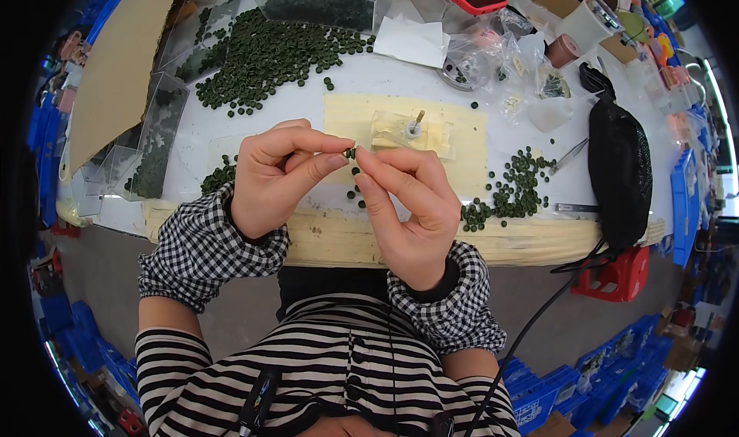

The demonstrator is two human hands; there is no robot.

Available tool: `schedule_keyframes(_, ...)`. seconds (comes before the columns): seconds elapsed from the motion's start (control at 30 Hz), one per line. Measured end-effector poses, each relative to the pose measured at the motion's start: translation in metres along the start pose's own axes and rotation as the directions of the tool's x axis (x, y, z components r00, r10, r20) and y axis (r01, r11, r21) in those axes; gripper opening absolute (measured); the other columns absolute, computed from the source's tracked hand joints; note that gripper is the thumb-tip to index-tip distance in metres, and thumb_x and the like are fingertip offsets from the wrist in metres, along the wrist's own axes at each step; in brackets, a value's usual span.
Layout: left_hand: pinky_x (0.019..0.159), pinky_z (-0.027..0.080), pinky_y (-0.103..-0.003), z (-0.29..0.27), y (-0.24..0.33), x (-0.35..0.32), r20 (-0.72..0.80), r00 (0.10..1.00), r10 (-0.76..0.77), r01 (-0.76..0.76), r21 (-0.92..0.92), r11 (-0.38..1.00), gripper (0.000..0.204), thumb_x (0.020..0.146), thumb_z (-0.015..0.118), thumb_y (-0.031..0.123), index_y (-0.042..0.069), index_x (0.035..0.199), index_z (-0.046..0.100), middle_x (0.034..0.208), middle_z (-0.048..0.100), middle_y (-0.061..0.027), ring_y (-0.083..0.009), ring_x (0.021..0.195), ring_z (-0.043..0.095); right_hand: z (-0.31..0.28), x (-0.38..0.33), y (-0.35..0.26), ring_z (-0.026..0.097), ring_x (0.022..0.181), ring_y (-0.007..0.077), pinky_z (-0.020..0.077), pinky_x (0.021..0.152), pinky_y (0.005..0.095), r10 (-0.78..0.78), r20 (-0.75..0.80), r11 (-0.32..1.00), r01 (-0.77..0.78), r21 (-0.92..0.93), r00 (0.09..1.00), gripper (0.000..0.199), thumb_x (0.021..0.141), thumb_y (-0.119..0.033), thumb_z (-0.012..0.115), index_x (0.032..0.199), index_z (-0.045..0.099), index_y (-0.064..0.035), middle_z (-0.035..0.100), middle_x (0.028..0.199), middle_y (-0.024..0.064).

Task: Assembling small green caps onto metal pins at a factory workbench.

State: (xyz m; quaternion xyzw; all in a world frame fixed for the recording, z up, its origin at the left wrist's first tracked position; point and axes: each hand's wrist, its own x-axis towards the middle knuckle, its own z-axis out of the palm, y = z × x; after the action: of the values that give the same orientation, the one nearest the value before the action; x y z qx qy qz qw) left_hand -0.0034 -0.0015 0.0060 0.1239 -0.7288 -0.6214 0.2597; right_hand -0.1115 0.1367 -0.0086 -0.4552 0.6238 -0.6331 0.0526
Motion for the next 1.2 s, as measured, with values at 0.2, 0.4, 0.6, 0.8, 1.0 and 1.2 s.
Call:
schedule_keyframes(0.2,0.054,0.029,-0.020,-0.0006,-0.0007,-0.0012,-0.011,0.998,0.061,-0.060,0.067,0.996,0.021,0.079,0.068,-0.003,0.003,0.099,0.071,0.061,0.036,0.0053,-0.0042,0.057,0.034,0.0015,-0.0004,0.0006,0.058,0.082,0.0149,0.0469,0.073,0.0238,0.030,0.030,0.997,-0.032,0.072,0.999,0.026,0.079,0.004,0.067,0.105,0.068,0.0007,0.061,0.093,0.0092)
schedule_keyframes(0.4,0.053,0.028,-0.021,-0.0005,-0.0021,-0.0016,-0.017,0.996,0.085,-0.083,0.095,0.992,0.020,0.079,0.068,-0.003,0.003,0.098,0.071,0.061,0.036,0.0056,-0.0039,0.057,0.033,0.0001,0.0004,0.0006,0.059,0.082,0.0146,0.0482,0.072,0.0236,0.033,0.068,0.995,-0.040,0.094,0.997,0.026,0.079,0.006,0.067,0.105,0.068,0.0012,0.061,0.094,0.0095)
schedule_keyframes(0.6,0.052,0.031,-0.021,-0.0029,-0.0041,-0.0008,0.008,1.000,0.025,-0.026,0.072,0.997,0.019,0.080,0.069,0.001,0.003,0.098,0.071,0.058,0.039,0.0056,-0.0046,0.055,0.034,-0.0001,0.0020,-0.0007,0.059,0.080,0.0148,0.0495,0.070,0.0236,-0.027,0.079,1.000,0.027,-0.004,0.996,0.026,0.077,0.007,0.068,0.103,0.069,0.0015,0.061,0.093,0.0096)
schedule_keyframes(0.8,0.054,0.029,-0.020,-0.0009,-0.0035,0.0000,-0.010,0.999,0.040,-0.039,0.046,0.998,0.019,0.079,0.069,-0.002,0.002,0.098,0.071,0.060,0.035,0.0062,-0.0035,0.057,0.033,-0.0003,0.0022,-0.0009,0.059,0.080,0.0152,0.0493,0.070,0.0238,-0.010,0.065,1.000,0.010,0.004,0.998,0.027,0.077,0.007,0.068,0.103,0.069,0.0010,0.061,0.093,0.0094)
schedule_keyframes(1.0,0.058,0.032,-0.019,-0.0010,0.0012,-0.0009,-0.027,0.998,-0.064,0.063,-0.043,0.997,0.019,0.079,0.069,-0.002,0.000,0.098,0.070,0.059,0.036,0.0062,-0.0035,0.058,0.034,-0.0001,0.0015,0.0007,0.058,0.082,0.0158,0.0486,0.071,0.0246,-0.037,0.049,0.999,0.038,-0.022,0.998,0.028,0.077,0.006,0.068,0.104,0.069,-0.0001,0.061,0.094,0.0090)
schedule_keyframes(1.2,0.059,0.033,-0.019,-0.0008,-0.0006,0.0001,-0.029,0.999,-0.034,0.034,-0.026,0.999,0.019,0.078,0.069,-0.002,0.000,0.097,0.070,0.059,0.037,0.0060,-0.0038,0.058,0.035,-0.0008,0.0018,0.0006,0.058,0.082,0.0164,0.0486,0.070,0.0251,-0.058,0.045,0.996,0.061,-0.065,0.997,0.027,0.077,0.005,0.069,0.104,0.069,-0.0007,0.062,0.094,0.0083)
